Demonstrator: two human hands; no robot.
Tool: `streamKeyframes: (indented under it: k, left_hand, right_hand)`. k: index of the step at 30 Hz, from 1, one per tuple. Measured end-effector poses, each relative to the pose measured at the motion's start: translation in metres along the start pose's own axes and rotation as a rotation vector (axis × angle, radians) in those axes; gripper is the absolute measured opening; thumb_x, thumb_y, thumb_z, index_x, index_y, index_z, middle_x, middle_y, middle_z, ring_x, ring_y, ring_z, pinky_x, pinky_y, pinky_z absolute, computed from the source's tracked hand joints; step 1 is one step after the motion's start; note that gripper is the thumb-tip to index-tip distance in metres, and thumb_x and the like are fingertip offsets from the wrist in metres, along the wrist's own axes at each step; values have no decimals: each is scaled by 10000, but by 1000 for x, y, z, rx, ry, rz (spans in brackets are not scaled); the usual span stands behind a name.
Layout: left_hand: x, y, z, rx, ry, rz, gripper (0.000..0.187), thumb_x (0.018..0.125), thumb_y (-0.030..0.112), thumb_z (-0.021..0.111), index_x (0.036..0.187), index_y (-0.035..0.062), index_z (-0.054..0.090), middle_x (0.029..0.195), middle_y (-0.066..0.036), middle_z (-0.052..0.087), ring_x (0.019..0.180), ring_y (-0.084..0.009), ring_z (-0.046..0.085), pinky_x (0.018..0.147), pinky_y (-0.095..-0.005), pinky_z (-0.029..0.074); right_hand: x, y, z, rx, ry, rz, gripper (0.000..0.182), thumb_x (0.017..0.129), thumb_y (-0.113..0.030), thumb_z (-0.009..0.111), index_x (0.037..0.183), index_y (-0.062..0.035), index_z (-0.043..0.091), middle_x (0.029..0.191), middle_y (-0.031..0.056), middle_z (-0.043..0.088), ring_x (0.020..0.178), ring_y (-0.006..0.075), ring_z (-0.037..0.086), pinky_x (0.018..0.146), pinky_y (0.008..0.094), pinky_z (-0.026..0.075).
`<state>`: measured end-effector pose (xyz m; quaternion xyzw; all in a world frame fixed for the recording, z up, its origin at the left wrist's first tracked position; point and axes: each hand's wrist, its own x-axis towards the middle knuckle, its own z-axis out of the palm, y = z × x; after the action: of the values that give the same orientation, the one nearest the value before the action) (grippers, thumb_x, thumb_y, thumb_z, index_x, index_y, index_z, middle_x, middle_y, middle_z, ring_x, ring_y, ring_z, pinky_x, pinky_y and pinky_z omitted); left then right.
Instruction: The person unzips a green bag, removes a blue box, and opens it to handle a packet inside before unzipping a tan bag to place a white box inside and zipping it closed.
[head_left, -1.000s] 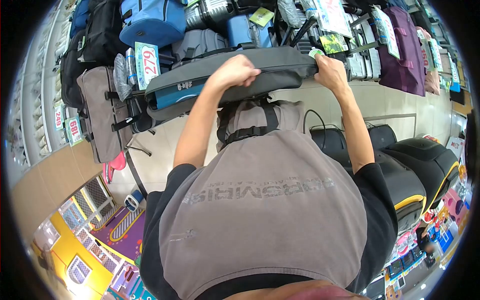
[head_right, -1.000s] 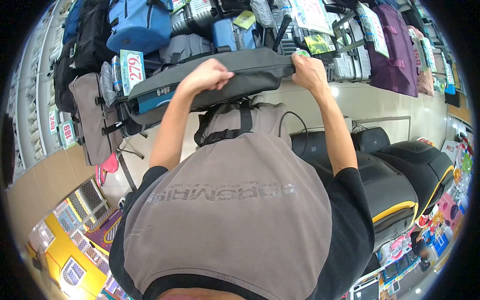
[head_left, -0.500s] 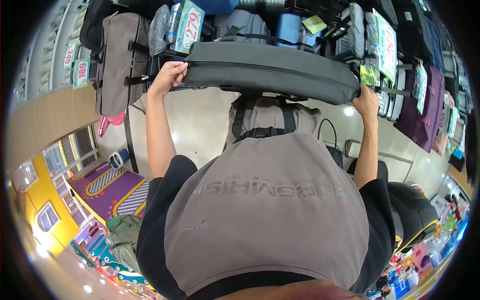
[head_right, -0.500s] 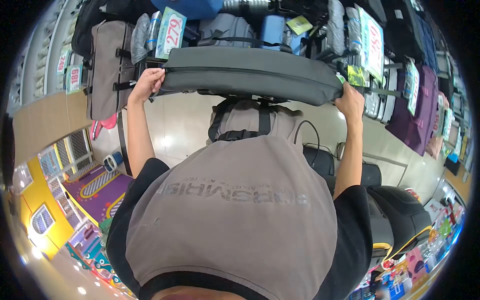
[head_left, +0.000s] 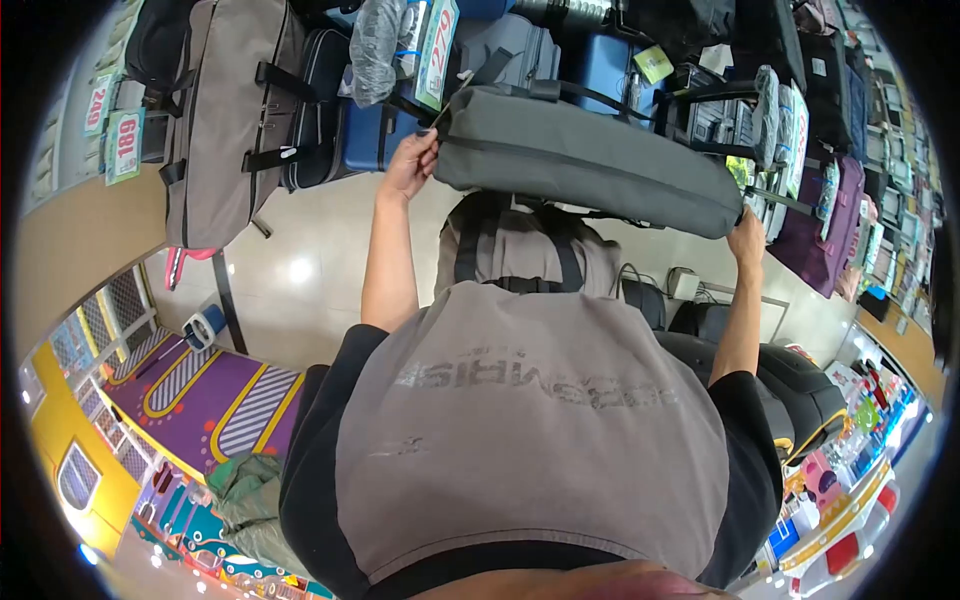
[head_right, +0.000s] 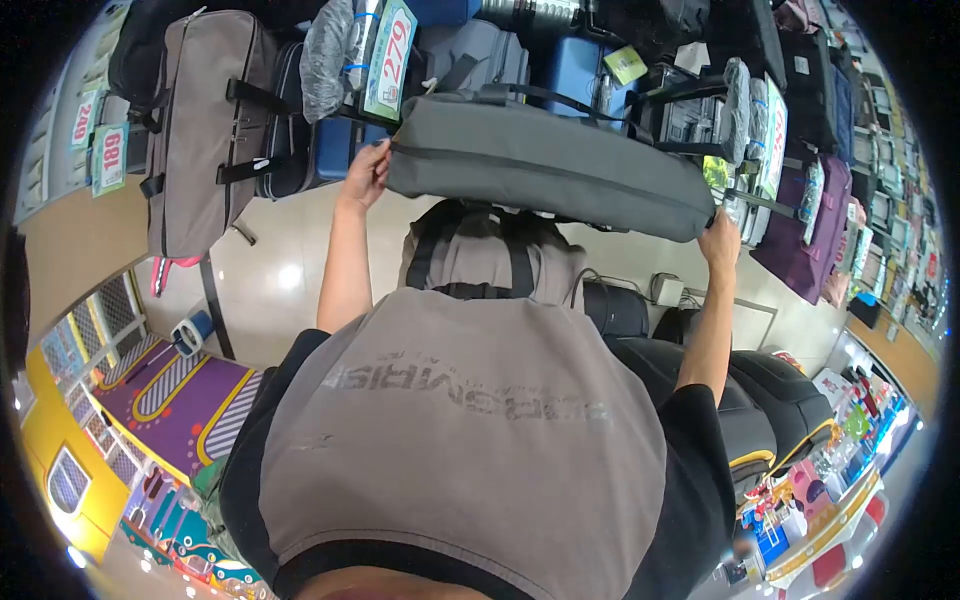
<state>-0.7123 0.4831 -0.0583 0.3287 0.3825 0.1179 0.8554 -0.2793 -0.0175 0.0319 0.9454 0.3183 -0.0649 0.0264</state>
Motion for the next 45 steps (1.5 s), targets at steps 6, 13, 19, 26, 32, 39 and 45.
streamKeyframes:
  k: [6,13,19,26,32,39,45]
  left_hand:
    - [-4,-19,-20,-166,312,-72,227,976,316,586,837,137,581,729,39,578,568,-73,454,520,-262,333]
    - [-37,-89,-31,630,-68,-257,481,949,310,583,1342,36,559,1291,-163,617,1149,-269,615,987,-359,478]
    - [-52,-52,89,885,-567,-353,849,766,560,787,1396,46,542,1458,-154,508,1347,-267,457,1123,-344,348]
    - [-43,-18,150,778,-416,-271,729,843,516,741,1363,33,576,1411,-150,554,1326,-255,477,1109,-348,349]
    - [-9,-40,149,658,-346,-262,563,872,339,747,1301,4,604,1268,-93,619,1174,-209,551,1026,-317,401]
    - [-22,-38,171,519,-229,-255,554,841,296,772,1280,5,600,1206,-92,633,1115,-201,577,1006,-320,420]
    - [-22,-29,203,188,-255,-73,227,883,183,673,1021,6,638,975,-66,630,810,-160,635,847,-303,487]
  right_hand:
    - [-21,-71,-59,104,62,44,591,762,-5,612,1338,1,482,1234,249,557,1221,414,520,1022,457,426]
    - [73,-212,-42,301,-113,-135,693,902,-454,625,1316,90,512,1282,306,576,1220,432,545,1044,429,424]
    - [150,-211,-9,214,-912,55,920,761,-709,676,1155,120,613,1081,256,671,998,326,651,871,411,493]
    - [108,-235,-73,613,-569,-367,943,817,-631,672,1430,45,434,1414,271,502,1357,360,456,1124,428,346]
    - [47,-250,-121,128,-224,-731,1277,524,-447,888,1547,-38,244,1493,300,347,1323,461,415,1096,532,346]
    - [40,-247,-108,174,-94,-754,1244,488,-350,872,1549,-89,277,1422,287,386,1222,442,451,990,510,401]
    - [42,-225,-137,343,-37,-632,1189,486,-294,869,1489,-8,296,1351,262,433,1196,433,462,1005,489,398]
